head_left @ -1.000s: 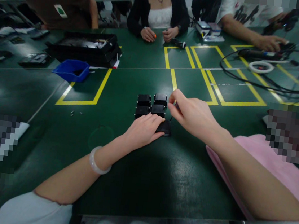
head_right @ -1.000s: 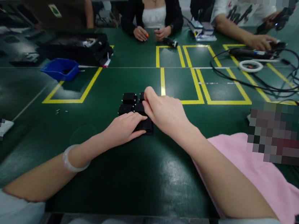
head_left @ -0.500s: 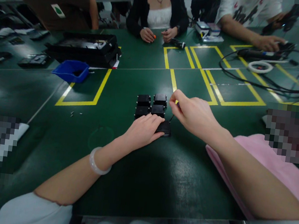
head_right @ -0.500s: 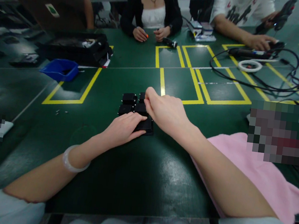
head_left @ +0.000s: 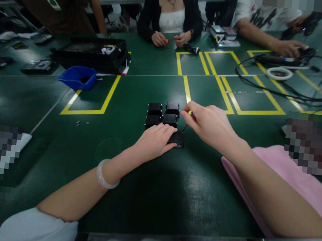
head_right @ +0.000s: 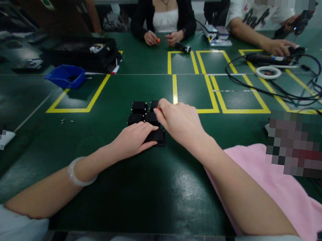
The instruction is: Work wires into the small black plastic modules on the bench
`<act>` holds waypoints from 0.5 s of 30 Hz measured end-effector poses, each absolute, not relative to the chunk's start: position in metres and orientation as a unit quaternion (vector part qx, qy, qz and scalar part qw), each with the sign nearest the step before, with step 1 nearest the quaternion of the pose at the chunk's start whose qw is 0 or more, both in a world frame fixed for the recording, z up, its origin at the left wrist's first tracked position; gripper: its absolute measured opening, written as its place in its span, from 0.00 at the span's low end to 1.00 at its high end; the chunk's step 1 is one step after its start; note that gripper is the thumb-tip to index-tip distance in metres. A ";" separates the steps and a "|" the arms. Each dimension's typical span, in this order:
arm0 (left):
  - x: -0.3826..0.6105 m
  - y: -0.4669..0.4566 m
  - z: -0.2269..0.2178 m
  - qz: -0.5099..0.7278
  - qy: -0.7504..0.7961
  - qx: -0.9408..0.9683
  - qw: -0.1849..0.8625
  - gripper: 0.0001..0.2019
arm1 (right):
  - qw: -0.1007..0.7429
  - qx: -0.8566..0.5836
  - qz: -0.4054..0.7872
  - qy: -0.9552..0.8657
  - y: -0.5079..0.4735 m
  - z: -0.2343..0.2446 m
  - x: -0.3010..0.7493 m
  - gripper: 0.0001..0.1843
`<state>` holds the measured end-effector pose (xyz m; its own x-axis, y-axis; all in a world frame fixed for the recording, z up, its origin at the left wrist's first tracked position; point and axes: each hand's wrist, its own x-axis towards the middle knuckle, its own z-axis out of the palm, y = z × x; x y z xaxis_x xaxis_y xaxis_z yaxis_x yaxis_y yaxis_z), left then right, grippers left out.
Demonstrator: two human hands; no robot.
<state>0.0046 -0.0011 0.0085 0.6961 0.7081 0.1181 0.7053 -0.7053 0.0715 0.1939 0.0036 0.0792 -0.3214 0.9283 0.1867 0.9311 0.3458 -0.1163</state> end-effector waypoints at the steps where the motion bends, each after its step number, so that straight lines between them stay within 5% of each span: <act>1: 0.005 -0.001 0.009 0.068 0.384 0.921 0.012 0.18 | 0.112 -0.569 -0.003 -0.814 0.003 0.079 0.194 0.18; 15: 0.005 -0.001 0.011 0.063 0.385 0.920 0.016 0.18 | 0.101 -0.561 -0.008 -0.821 0.002 0.081 0.195 0.16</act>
